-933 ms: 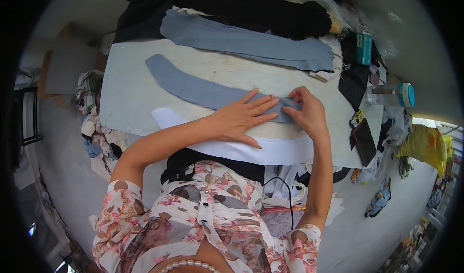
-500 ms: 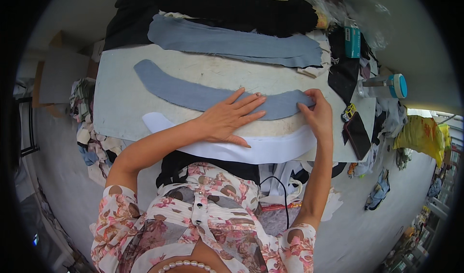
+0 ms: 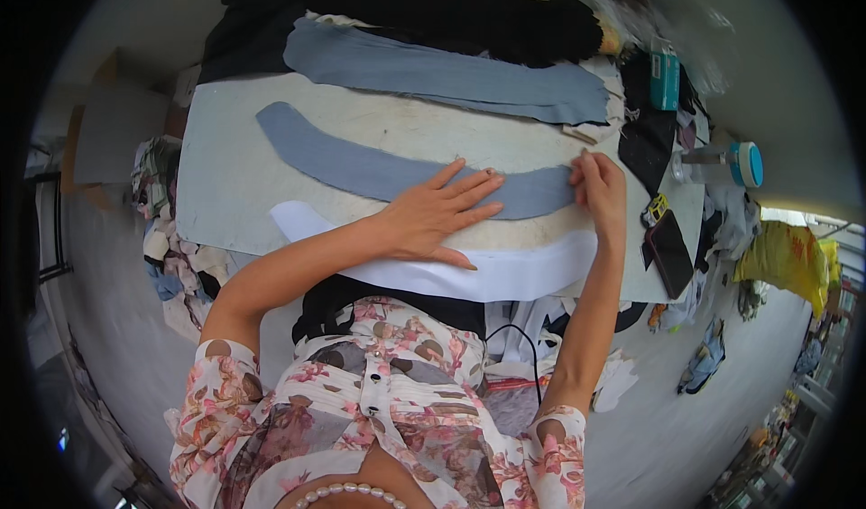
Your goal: The person repeatedly folds a light blue fabric piece on a white worktable. They smooth the fabric with both hands, fold it in half lengthwise, and repeat the folding motion several times. The workspace contains scattered fabric scraps and a white paper pattern underneath the fabric.
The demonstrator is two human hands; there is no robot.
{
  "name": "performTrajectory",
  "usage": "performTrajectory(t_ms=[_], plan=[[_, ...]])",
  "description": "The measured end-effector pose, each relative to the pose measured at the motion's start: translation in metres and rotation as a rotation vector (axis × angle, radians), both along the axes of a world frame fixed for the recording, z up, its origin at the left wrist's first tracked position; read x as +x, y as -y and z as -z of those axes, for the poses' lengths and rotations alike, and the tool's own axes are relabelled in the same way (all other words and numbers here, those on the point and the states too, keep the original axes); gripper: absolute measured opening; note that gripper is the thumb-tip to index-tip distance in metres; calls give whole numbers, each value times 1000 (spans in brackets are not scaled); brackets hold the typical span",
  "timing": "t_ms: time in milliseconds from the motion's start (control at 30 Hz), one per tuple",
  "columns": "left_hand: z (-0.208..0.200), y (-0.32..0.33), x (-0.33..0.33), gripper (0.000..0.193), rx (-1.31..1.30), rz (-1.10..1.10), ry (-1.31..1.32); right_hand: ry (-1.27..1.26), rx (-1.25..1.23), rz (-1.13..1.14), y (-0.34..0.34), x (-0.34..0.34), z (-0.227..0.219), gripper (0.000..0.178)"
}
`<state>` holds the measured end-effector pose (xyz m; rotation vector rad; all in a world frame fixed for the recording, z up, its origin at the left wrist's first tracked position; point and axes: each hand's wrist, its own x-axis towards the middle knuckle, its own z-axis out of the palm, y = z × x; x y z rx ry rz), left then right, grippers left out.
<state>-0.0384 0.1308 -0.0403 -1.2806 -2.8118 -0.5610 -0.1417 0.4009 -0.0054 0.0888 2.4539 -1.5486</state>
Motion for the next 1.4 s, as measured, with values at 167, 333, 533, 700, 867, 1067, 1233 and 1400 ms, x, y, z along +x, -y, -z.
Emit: performTrajectory(t_ms=[167, 333, 533, 700, 867, 1067, 1233, 1400], plan=[[6, -10, 4, 89, 88, -44, -5, -189, -52, 42, -3, 23, -17, 21], [-13, -1, 18, 71, 216, -217, -47, -317, -90, -147, 62, 67, -39, 7], [-37, 116, 76, 22, 596, -942, -219, -377, -65, -645, 182, 140, -30, 14], [-30, 161, 127, 17, 758, -1214, -232, -630, 187, -772, 251, 150, 3, 20], [-9, 148, 140, 30, 573, -1170, -157, -713, 262, -769, 253, 152, 9, 7], [6, 135, 140, 59, 217, -1110, -169, -665, 221, -667, 245, 145, -1, 4], [-5, 131, 137, 48, 374, -1222, -302, -729, 77, -560, 224, 136, -19, 5], [-49, 107, 136, 23, 1209, -1006, 436, -1027, 161, -679, 214, 139, -29, 11]])
